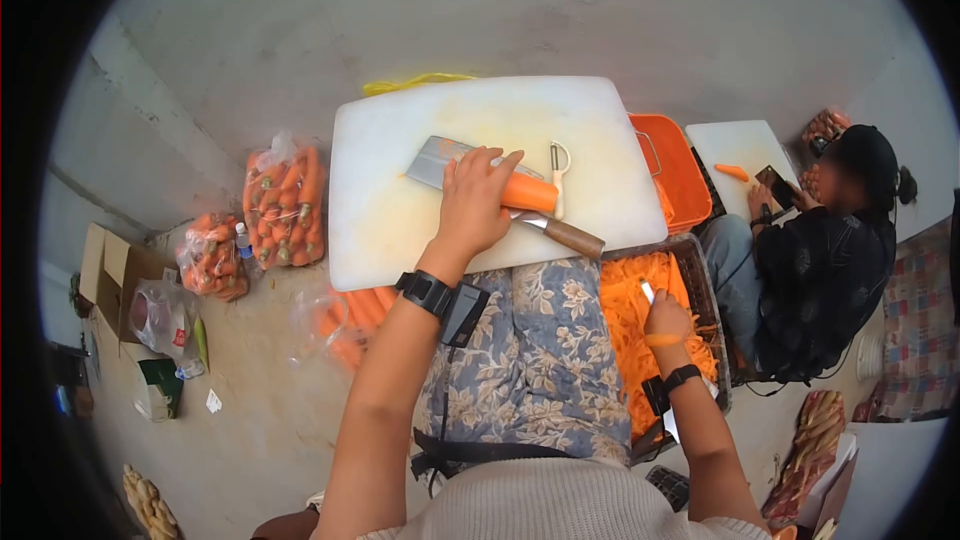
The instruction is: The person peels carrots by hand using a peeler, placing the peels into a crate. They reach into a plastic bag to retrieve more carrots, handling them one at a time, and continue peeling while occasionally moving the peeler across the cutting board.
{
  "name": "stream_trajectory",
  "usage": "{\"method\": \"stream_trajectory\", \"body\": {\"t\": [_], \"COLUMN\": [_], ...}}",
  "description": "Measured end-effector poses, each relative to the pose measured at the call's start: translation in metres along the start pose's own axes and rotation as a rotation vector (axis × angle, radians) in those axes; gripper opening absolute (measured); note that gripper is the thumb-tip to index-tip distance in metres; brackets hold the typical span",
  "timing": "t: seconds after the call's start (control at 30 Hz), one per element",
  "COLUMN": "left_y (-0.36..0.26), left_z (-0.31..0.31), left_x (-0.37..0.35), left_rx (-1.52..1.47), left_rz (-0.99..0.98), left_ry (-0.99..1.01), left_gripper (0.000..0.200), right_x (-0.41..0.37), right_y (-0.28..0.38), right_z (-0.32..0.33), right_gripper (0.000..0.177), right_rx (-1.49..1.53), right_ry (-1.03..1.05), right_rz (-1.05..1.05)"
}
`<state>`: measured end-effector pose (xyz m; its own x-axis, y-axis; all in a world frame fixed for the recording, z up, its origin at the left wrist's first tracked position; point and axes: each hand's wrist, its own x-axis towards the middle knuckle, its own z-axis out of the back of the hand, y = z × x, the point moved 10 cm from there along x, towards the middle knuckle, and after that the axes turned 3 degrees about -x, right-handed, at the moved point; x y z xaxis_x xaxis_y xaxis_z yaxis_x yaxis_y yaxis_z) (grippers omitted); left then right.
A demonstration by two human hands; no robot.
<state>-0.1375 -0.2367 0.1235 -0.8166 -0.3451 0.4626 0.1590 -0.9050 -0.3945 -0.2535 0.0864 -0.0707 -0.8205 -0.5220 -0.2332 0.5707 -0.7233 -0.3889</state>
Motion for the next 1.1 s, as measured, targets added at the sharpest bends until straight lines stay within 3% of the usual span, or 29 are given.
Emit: {"method": "stream_trajectory", "body": {"t": [0.07,0.13,0.17,0.23,0.3,0.37,0.4,0.47,0.5,0.53,0.6,0.63,0.67,0.73,0.83,0.9,1.0,1.1], "left_y": [0.013,0.013,0.013,0.011,0.004,0.0,-0.006,-0.012,-0.025,-0.023,-0.046,-0.047,-0.044,-0.025,0.002,-0.009,-0.034,-0.037], "left_z": [-0.009,-0.001,0.004,0.018,0.033,0.045,0.05,0.021,0.022,0.023,0.005,0.006,0.006,0.041,0.192,0.286,0.321,0.267], "left_x": [-0.004,-0.007,-0.01,-0.02,-0.028,-0.041,-0.048,-0.064,-0.07,-0.08,-0.107,-0.124,-0.141,-0.17,-0.21,-0.22,-0.219,-0.208], "left_rx": [-0.074,-0.05,-0.027,-0.058,-0.083,-0.467,-0.467,-1.286,-1.469,-1.459,-2.088,-2.204,-2.403,-2.556,-2.366,-2.089,-1.725,-1.504], "left_rz": [0.055,0.056,0.053,0.083,0.091,0.14,0.149,0.366,0.345,0.355,0.347,0.369,0.275,0.026,-0.479,-0.637,-0.585,-0.318], "left_ry": [0.009,-0.024,-0.045,-0.097,-0.141,-0.243,-0.25,-0.01,0.039,0.03,0.293,0.263,0.293,0.046,-0.52,-0.719,-0.851,-0.85], "left_gripper": [0.065,0.07,0.075,0.079,0.083,0.082,0.082,0.077,0.068,0.068,0.071,0.073,0.08,0.087,0.083,0.081,0.078,0.075], "right_x": [-0.001,-0.004,-0.003,-0.003,-0.013,-0.014,-0.014,-0.017,-0.022,-0.028,-0.035,-0.038,-0.04,-0.048,-0.053,-0.051,-0.053,-0.057], "right_y": [0.012,0.002,-0.001,-0.019,-0.01,-0.002,-0.011,-0.018,-0.004,0.01,0.018,0.015,0.016,0.005,-0.006,-0.012,-0.007,-0.001], "right_z": [-0.003,-0.044,-0.047,-0.009,-0.01,-0.015,-0.021,-0.023,-0.011,0.003,0.027,0.04,0.047,0.073,0.076,0.069,0.081,0.092], "right_gripper": [0.032,0.029,0.029,0.025,0.021,0.018,0.019,0.019,0.021,0.023,0.023,0.023,0.023,0.022,0.021,0.023,0.023,0.023], "right_rx": [-0.02,0.02,0.01,-0.052,0.046,0.129,0.186,0.233,0.325,0.423,0.498,0.571,0.575,0.653,0.714,0.785,0.908,0.939], "right_ry": [-0.076,0.416,0.408,-0.043,0.042,0.119,0.084,0.047,-0.023,-0.092,-0.125,-0.161,-0.158,-0.313,-0.255,-0.253,-0.31,-0.32], "right_rz": [0.083,0.048,0.057,-0.112,-0.039,0.032,-0.066,-0.144,-0.063,0.016,0.005,-0.024,-0.013,-0.02,-0.049,-0.055,-0.029,-0.018]}}
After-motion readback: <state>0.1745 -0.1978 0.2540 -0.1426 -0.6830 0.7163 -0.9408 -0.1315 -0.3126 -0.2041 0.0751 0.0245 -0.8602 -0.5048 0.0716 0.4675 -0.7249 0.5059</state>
